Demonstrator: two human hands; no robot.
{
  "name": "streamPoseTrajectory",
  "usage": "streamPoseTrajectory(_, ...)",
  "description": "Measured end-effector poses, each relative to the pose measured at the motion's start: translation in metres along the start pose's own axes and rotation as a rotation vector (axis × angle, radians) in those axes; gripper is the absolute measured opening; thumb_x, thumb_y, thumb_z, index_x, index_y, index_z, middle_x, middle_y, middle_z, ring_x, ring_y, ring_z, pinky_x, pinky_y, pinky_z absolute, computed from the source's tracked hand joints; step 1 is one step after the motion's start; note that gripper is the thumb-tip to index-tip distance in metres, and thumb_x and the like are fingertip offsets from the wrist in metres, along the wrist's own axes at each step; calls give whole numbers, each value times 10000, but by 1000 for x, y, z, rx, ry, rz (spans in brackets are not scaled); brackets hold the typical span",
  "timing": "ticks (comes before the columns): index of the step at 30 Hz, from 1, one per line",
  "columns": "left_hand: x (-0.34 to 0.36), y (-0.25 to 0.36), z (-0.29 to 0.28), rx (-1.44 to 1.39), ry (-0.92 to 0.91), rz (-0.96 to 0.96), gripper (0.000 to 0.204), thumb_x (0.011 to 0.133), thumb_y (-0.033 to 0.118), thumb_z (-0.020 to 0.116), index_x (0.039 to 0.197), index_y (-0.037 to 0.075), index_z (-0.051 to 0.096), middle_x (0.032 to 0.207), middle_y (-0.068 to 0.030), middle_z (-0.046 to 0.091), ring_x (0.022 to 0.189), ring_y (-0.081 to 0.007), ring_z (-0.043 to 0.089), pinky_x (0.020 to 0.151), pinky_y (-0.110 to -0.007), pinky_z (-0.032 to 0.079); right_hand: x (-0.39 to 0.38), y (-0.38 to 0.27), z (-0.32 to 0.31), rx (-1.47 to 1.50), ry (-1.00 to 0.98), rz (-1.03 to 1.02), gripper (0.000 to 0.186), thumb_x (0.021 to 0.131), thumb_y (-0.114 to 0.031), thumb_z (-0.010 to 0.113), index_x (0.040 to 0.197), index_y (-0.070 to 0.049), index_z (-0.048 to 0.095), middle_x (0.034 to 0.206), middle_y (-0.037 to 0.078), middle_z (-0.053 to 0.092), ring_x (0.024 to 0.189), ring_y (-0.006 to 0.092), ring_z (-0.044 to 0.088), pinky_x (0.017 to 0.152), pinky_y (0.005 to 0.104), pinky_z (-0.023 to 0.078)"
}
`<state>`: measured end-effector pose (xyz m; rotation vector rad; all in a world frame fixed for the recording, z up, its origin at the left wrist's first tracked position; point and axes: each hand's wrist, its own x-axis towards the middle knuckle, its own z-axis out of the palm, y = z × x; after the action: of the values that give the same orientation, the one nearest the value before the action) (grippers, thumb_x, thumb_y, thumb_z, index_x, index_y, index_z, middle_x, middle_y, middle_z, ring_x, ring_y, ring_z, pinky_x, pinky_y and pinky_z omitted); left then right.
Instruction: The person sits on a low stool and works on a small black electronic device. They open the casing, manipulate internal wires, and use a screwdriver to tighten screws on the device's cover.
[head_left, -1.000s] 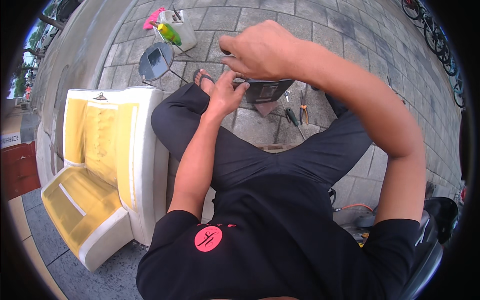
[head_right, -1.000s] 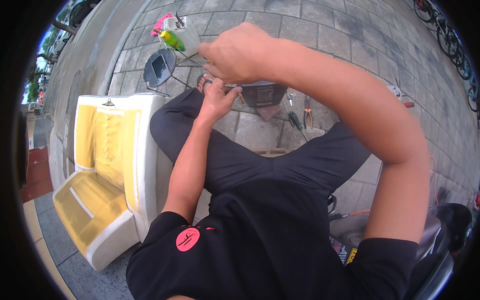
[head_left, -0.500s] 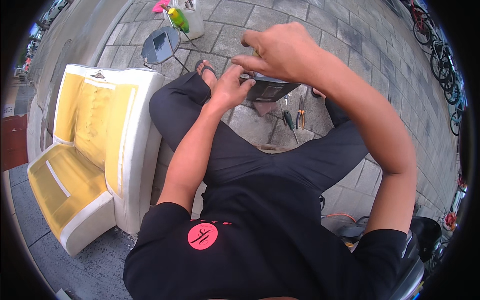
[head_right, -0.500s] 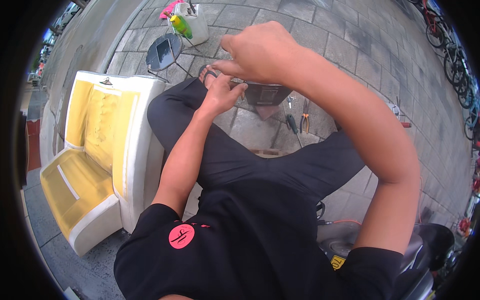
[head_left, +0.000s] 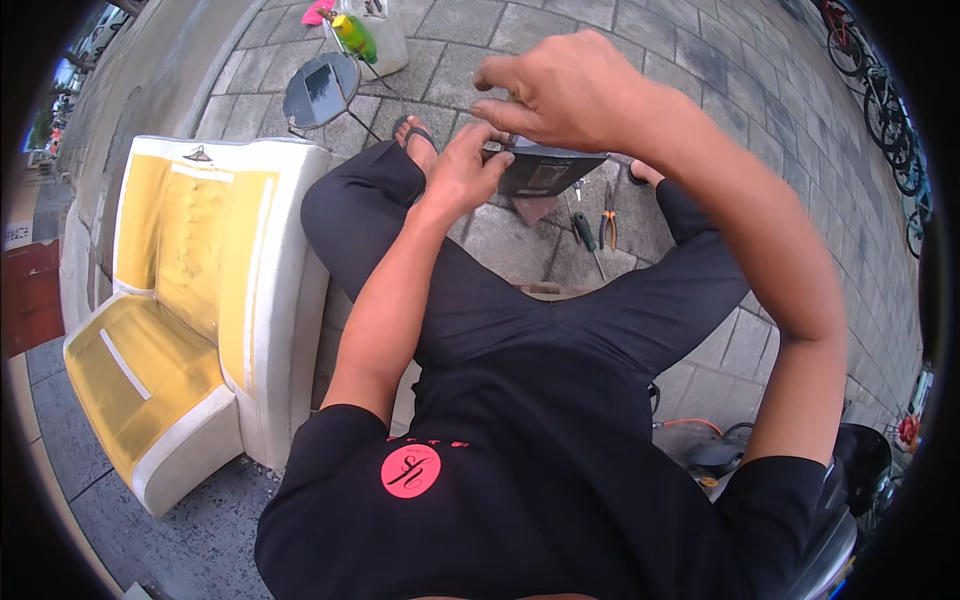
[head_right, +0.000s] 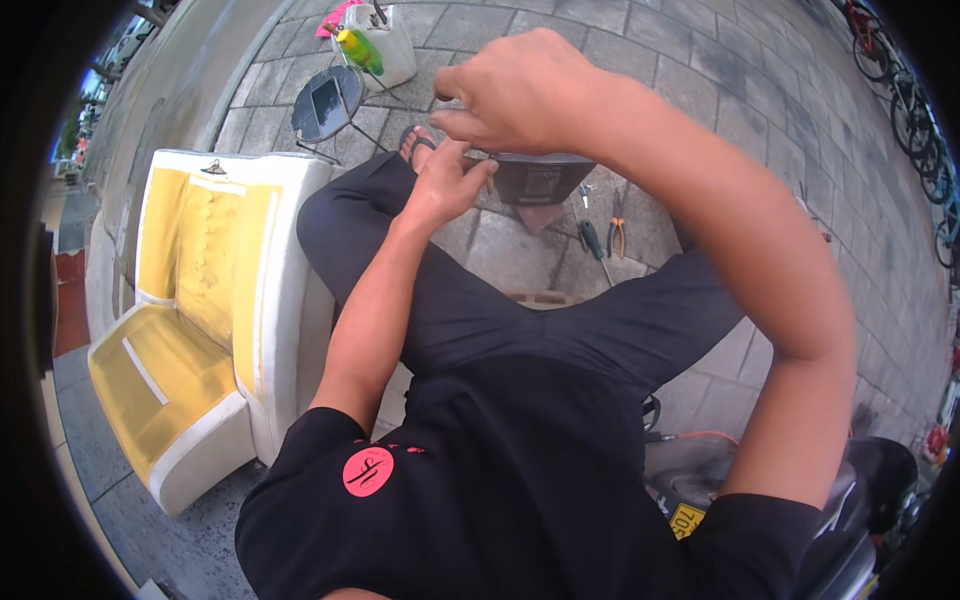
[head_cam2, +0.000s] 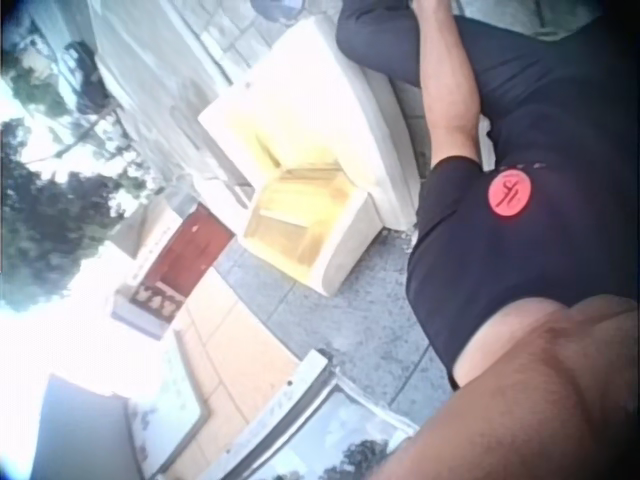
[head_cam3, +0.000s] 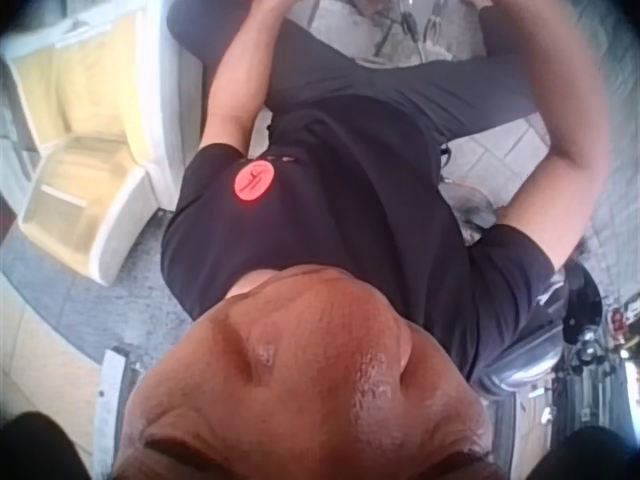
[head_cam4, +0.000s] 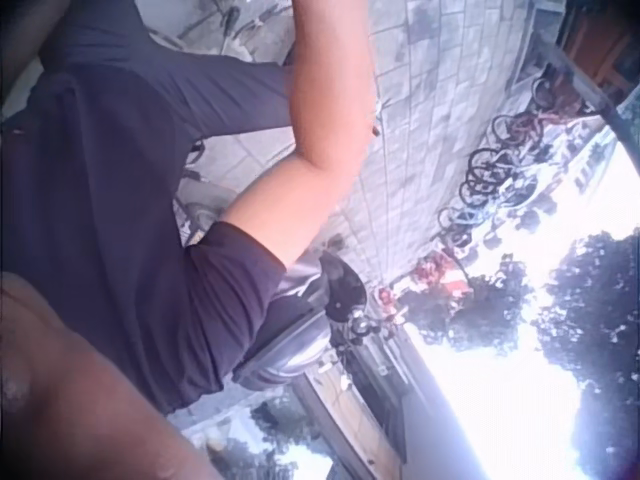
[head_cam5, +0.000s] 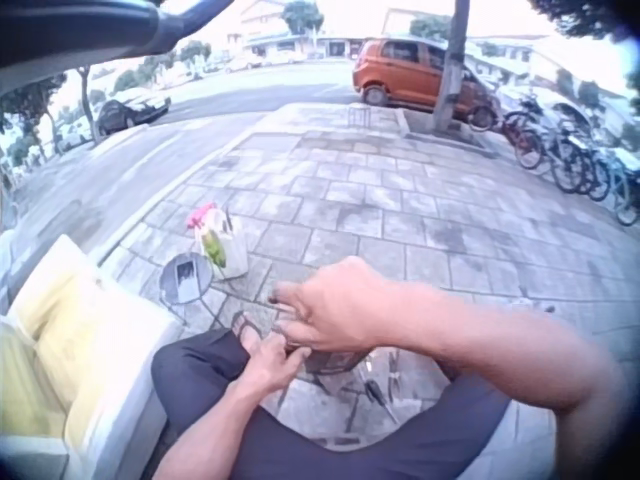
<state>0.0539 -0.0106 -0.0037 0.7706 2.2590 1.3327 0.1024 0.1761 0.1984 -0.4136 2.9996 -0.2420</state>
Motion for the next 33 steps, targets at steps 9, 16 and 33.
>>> streamPoseTrajectory(9,6,-17,7,-64,-3,30,321,988,149,806,1261,8,712,1267,-183,690,1033,-332,770,913,-418,629,0,7,20,116,190,-200,541,993,-280,676,1502,-101,638,1048,202,783,1019,429,777,886,558,607)
streamPoseTrajectory(16,2,-18,6,-16,57,131,310,1036,99,767,1306,-20,675,1059,-100,770,843,-170,755,832,-360,591,-4,2,14,26,203,-131,401,1001,-315,700,1327,-81,688,1010,178,778,957,394,784,809,520,611)
streamPoseTrajectory(33,4,5,-3,114,-33,40,364,995,114,805,1318,-6,690,1218,-179,724,1009,-307,810,877,-409,626,5,10,30,30,281,-243,402,990,-357,717,1272,-72,685,914,158,779,888,410,781,774,535,612)
